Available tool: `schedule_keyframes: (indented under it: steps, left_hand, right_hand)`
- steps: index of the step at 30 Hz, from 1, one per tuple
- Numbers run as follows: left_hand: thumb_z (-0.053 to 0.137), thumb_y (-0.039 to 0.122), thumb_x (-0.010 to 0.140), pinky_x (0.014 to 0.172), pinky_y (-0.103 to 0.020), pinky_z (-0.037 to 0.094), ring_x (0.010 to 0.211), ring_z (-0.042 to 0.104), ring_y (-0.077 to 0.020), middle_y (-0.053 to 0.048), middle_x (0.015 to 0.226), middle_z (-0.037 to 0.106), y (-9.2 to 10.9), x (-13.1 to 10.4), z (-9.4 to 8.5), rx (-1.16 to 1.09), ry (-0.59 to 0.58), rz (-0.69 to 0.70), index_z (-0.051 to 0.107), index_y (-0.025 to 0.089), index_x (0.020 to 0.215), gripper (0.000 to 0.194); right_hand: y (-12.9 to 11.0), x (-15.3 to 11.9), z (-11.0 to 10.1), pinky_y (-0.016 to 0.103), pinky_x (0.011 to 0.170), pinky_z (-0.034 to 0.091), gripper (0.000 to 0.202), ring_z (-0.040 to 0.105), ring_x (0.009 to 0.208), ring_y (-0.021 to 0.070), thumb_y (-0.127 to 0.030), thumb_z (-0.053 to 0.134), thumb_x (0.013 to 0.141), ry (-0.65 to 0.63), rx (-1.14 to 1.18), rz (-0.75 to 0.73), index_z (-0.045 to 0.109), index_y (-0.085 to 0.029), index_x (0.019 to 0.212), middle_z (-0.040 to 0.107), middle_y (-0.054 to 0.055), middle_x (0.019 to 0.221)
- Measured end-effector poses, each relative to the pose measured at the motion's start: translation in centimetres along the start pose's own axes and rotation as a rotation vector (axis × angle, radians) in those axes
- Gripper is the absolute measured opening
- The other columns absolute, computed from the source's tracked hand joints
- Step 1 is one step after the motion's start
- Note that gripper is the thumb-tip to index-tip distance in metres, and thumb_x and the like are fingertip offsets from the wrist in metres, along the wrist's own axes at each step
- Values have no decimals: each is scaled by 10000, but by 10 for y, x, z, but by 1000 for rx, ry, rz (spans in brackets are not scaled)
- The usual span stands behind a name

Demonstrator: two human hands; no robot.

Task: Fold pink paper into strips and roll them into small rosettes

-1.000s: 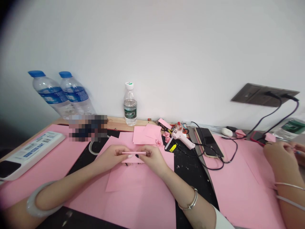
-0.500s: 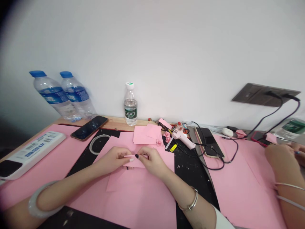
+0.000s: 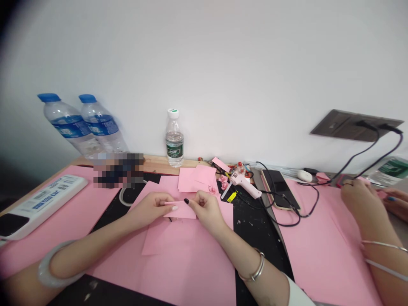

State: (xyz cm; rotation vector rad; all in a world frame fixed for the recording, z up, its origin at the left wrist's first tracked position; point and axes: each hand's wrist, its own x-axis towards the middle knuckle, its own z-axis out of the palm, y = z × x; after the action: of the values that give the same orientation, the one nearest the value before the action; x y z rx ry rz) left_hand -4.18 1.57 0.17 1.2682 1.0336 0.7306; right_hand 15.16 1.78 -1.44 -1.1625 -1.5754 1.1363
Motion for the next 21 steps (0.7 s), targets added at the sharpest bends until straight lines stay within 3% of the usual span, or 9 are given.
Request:
schedule_keyframes:
  steps: [5,9,13,21]
  left_hand:
    - [688,275,701,584,-271,510,577,657,-172,-7,585,683,0,-1,-1,-29,13,0,636,158,654,136]
    - [692,318,710,587,-268,507,569,645,-163,-2,590,676,0,0,-3,-21,48,28,631,162,659,175]
    - [690,336,717,595,-272,502,587,645,-169,-5,613,677,1,0,-3,-19,51,25,633,164,687,184]
    - [634,341,788,584,-243,434,635,604,-167,-15,667,662,-4,-2,-2,131,72,106,670,149,725,206]
  right_hand:
    - [1,1,-2,224,414,277,492,379,417,98,-594,605,780,56,80,19,396,-219,539,417,-52,444]
    - [0,2,-4,239,409,365,459,479,401,124,-629,576,795,-49,158,103,494,-209,629,512,-36,467]
    - [-1,1,-4,247,426,413,499,526,418,138,-664,496,826,-89,162,76,508,-207,625,552,-19,472]
    - [-3,-4,0,227,405,373,336,490,378,117,-484,568,843,-85,47,41,537,-197,671,544,-37,463]
